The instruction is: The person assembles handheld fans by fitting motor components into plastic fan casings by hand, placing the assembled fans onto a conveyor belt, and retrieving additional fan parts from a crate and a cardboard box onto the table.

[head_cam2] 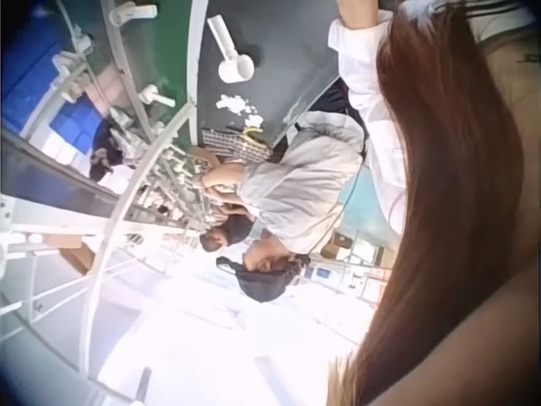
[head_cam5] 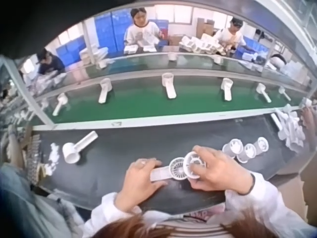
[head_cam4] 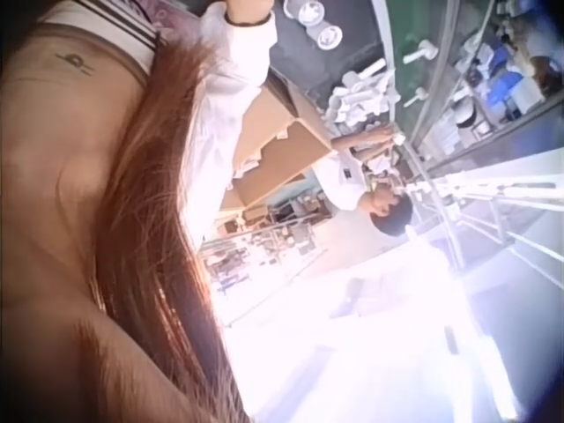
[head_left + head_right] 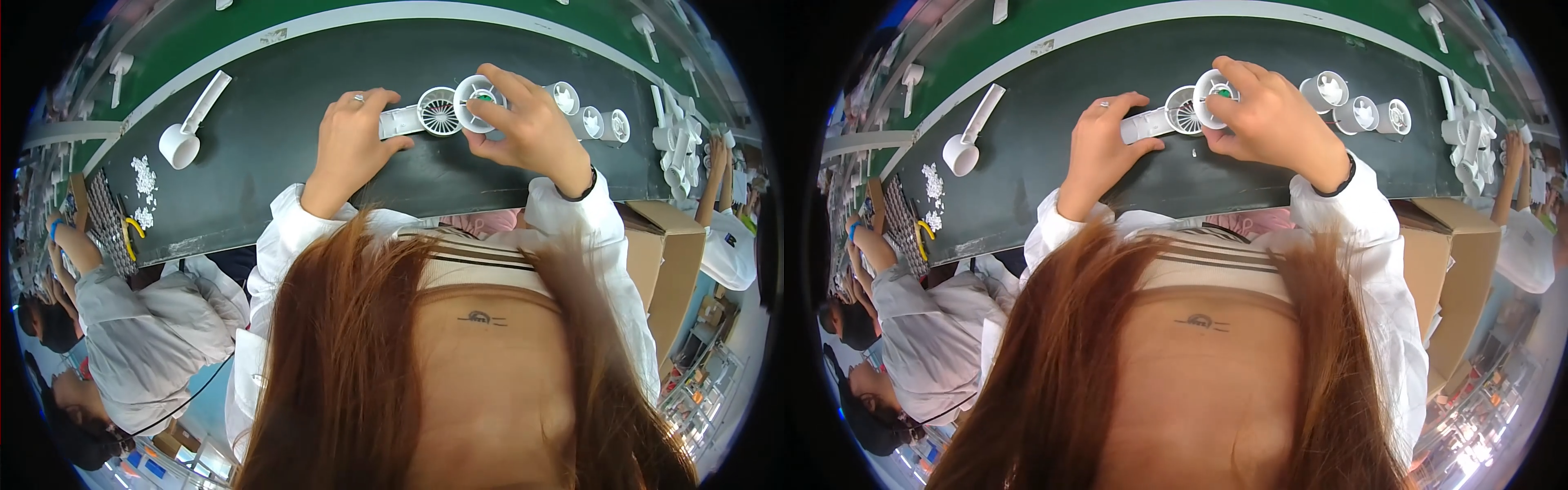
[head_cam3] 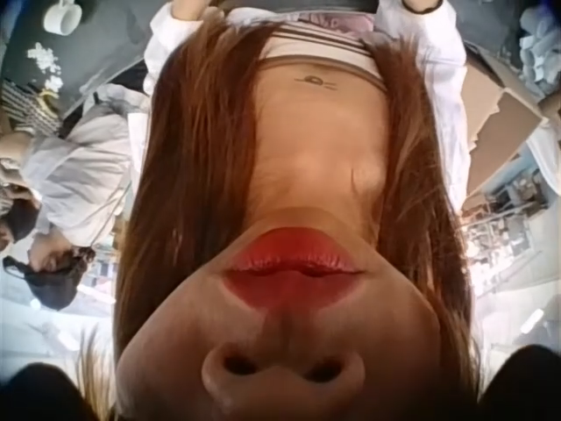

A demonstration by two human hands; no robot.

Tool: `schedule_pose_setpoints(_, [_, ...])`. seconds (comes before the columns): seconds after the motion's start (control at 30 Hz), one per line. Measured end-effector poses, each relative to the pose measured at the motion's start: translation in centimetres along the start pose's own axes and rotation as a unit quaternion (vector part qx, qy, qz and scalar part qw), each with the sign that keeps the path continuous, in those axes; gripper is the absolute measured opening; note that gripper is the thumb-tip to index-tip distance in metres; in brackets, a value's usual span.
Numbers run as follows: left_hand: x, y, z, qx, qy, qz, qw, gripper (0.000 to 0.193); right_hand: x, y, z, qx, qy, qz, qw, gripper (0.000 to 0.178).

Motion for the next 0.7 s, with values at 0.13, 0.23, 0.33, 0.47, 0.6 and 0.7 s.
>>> schedule_pose_setpoints(0.13, [1.5, -0.1, 0.1, 0.000, -0.056, -0.017, 0.998, 0.039, 1.6, 0.2, -0.7, 0.011, -0.083, -0.014, 0.996, 0.028])
schedule_pose_setpoints(0.23, [1.3, 0.2, 0.1, 0.019, -0.040, -0.022, 0.999, 0.036, 2.1, 0.4, -1.0, 0.015, -0.114, 0.000, 0.993, 0.028])
schedule_pose_setpoints(0.33, [1.1, 0.3, 0.1, 0.034, -0.024, -0.017, 0.999, 0.035, 1.7, 0.9, -0.6, 0.008, -0.124, 0.010, 0.992, 0.028])
schedule_pose_setpoints(0.47, [1.1, 0.5, 0.3, 0.036, -0.013, -0.018, 0.999, 0.033, 1.5, 0.4, -0.6, 0.006, -0.136, -0.001, 0.991, 0.027])
schedule_pose_setpoints(0.6, [1.2, 1.0, 0.5, 0.038, -0.016, -0.011, 0.999, 0.030, 1.5, -0.1, -0.7, 0.002, -0.126, -0.015, 0.992, 0.027])
schedule_pose_setpoints(0.7, [1.7, 1.5, 0.3, 0.037, -0.025, 0.002, 0.999, 0.027, 2.1, -0.5, -1.0, -0.011, -0.130, -0.020, 0.991, 0.027])
Point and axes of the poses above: each hand's wrist, its own z-axis away from the middle knuckle, its own x-axis out of the palm, y = z × x, the point moved 10 cm from there along -z, towards the middle knuckle, and after that the axes turned 14 degrees about -y, right-handed, at the moved point
